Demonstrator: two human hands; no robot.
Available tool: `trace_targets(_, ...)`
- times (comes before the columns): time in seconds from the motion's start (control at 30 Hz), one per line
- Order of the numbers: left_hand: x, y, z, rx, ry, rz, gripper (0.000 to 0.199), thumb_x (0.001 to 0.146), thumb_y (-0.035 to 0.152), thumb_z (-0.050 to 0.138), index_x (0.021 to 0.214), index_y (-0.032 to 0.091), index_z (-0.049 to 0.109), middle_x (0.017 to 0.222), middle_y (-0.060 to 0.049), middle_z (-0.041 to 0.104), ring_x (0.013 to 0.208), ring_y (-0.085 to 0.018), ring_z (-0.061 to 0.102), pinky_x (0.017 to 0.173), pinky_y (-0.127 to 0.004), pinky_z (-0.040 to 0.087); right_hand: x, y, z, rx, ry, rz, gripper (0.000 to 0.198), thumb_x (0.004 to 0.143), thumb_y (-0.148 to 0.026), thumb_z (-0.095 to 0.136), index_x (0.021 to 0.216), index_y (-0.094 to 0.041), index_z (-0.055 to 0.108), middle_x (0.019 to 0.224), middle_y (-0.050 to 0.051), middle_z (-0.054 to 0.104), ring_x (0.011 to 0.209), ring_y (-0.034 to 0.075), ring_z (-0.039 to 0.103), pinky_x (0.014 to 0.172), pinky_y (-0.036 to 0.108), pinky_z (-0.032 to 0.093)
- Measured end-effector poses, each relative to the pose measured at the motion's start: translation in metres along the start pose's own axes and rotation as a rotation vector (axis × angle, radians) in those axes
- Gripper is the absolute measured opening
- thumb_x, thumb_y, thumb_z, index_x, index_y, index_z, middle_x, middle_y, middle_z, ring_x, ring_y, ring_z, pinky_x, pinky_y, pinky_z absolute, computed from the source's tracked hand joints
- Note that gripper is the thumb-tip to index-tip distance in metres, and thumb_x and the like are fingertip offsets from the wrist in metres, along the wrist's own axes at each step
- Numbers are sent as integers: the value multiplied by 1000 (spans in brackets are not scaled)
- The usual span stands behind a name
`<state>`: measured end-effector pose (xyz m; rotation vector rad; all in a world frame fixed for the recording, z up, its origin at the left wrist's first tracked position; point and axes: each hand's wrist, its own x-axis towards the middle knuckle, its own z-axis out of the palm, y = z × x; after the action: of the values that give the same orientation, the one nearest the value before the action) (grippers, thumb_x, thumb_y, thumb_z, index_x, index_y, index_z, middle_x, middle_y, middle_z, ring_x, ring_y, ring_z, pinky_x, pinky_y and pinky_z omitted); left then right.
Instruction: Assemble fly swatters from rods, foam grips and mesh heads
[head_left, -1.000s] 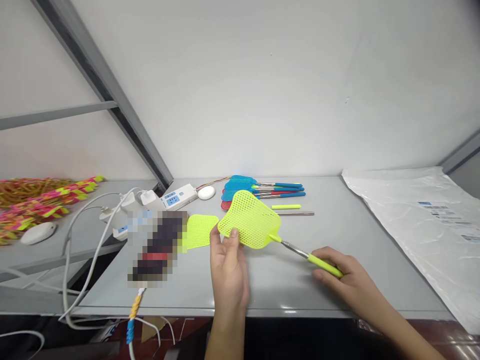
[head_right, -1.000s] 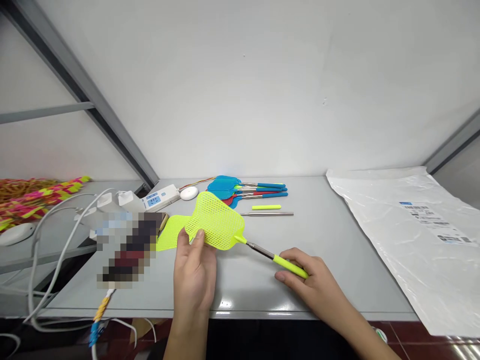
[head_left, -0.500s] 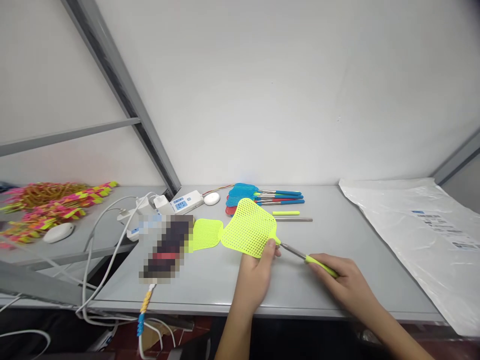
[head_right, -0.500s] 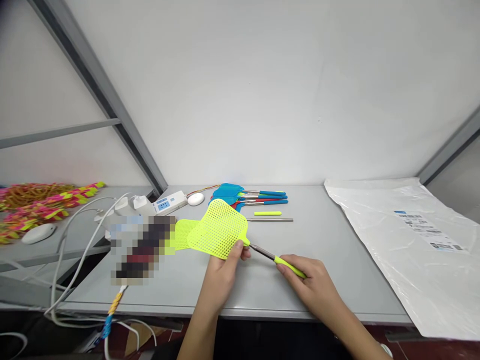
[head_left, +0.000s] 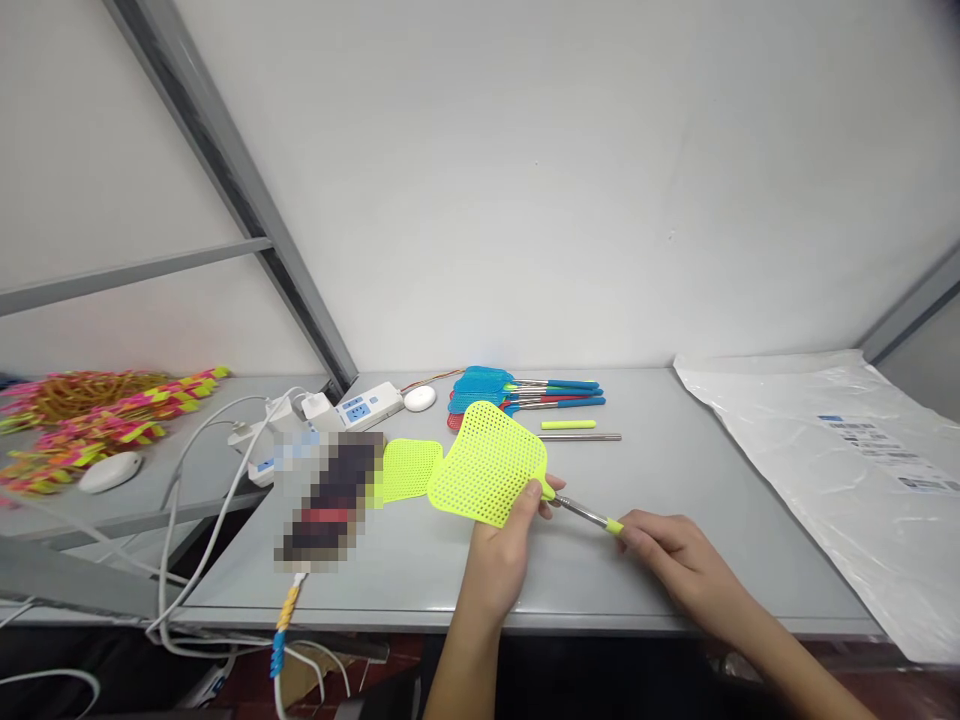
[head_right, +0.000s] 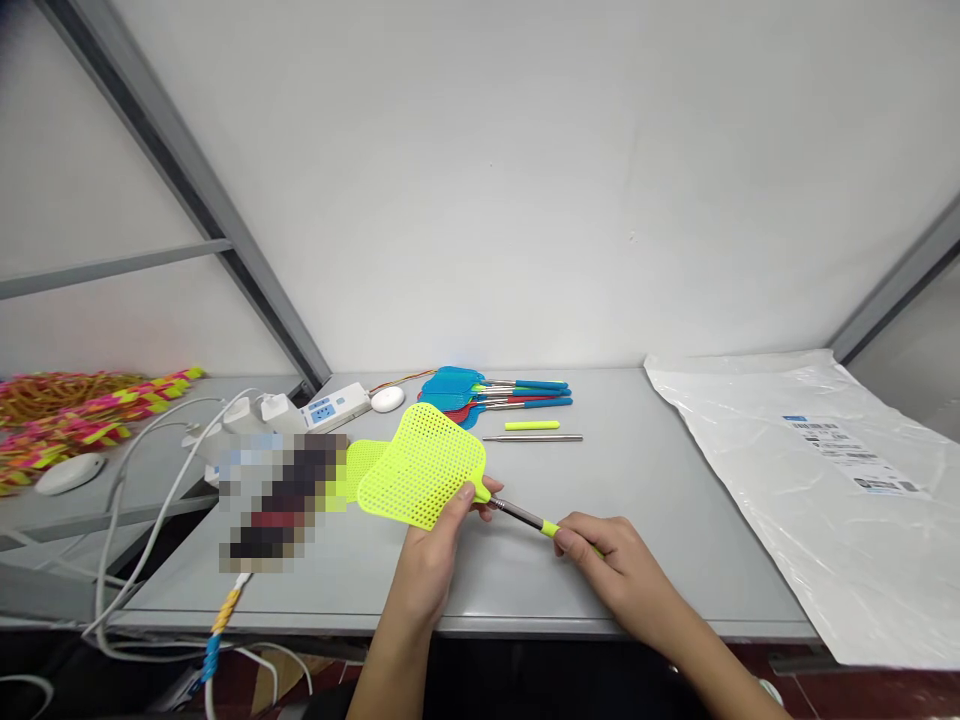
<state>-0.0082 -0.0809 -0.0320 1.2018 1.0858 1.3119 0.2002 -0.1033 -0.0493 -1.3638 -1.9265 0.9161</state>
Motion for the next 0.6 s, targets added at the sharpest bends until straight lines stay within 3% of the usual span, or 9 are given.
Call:
trace_targets(0.17,1,1,1,-7,-13,-22,34,90,45,50,95,19,71,100,-7,66,82,-18,56,89,-34,41,3,-3,-3,44,-67,56,44,97,-49,34,73,-20,58,65,-2,52,64,13,47,62,24,36)
trace_targets(0.33,3,-4,-2,-72,-22,-3,32,91,43,49,98,18,69,103,-8,65,82,-17,56,88,-34,43,4,-7,0,28,-86,35,32,94,-47,42,89,-23,61,82,-1,63,76,15,57,70,24,41)
trace_targets(0.47,5,-4,-2,-174,28,-3,28,90,40,53,95,17,68,102,-8,66,82,-18,57,84,-34,46,0,-5,7,-60,0,-37,26,96,-42,40,100,-25,59,87,0,65,77,15,60,71,25,44)
trace_targets(0.6,20,9,5,-361,77,0,27,88,39,55,94,15,67,97,-9,65,86,-18,57,74,-30,49,8,-7,2,-172,182,-107,24,95,-42,42,103,-25,56,78,0,63,61,13,55,57,24,43)
